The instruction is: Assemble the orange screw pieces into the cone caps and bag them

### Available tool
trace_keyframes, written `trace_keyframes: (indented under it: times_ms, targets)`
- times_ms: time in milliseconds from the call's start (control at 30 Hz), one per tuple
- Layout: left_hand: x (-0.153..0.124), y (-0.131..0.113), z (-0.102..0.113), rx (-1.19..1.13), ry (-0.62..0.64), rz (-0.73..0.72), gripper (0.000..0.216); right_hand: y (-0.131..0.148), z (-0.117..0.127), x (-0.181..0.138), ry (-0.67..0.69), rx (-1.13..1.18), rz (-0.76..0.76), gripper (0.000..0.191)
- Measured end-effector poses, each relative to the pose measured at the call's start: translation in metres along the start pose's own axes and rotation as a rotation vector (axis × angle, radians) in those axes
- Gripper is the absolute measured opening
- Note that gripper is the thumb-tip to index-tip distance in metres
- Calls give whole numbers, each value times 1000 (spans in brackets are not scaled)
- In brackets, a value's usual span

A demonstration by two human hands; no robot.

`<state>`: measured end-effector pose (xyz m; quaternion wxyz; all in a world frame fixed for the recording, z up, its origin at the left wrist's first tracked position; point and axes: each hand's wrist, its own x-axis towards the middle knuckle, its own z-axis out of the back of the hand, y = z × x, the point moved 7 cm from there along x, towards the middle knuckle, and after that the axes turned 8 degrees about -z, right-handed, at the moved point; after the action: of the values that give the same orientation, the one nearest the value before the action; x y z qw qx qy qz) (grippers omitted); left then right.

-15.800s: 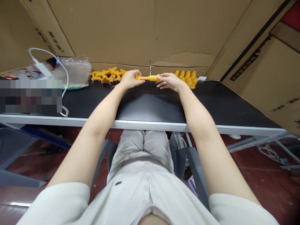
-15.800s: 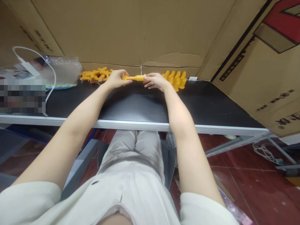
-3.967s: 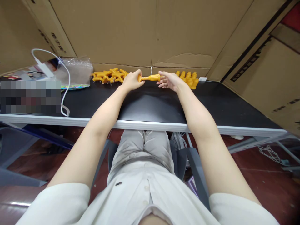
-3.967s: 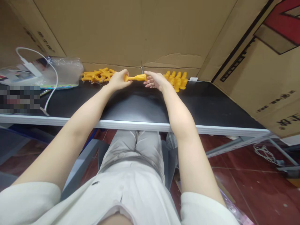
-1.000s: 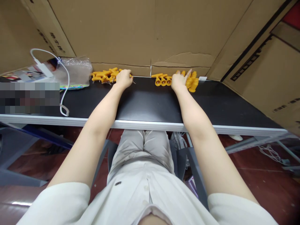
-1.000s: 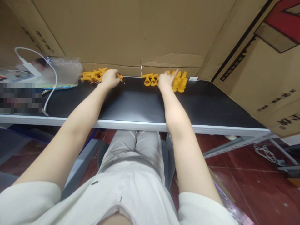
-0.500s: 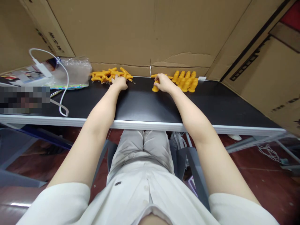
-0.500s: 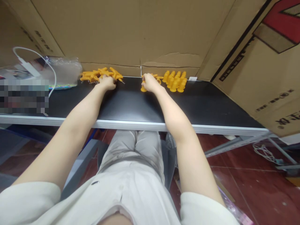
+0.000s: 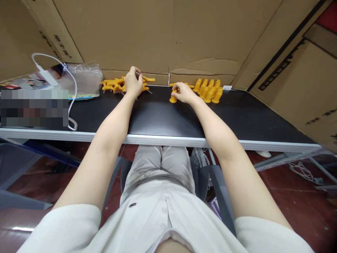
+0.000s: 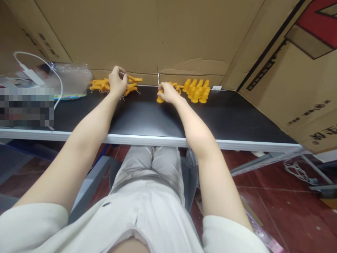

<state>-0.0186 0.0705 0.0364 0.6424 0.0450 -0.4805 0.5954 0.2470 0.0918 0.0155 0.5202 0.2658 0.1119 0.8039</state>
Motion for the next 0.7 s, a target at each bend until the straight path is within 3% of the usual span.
trace_keyframes:
  times_ms: [100,300,567,700]
  targets:
    - [4,-9,-6,-72,-25,-53,15,-3,0,-3,-3,70,-67,21]
    - [2,-23,-17,-130,43,-96,11,-7,-6,-11,106,82,-180,22]
    - [2,-24,-20,-199,14,-110,13,1,-6,-13,112,-57,-146,20]
    - [-2,-25,-23,-144,107,-75,11,2,-4,-11,66,-117,-81,27]
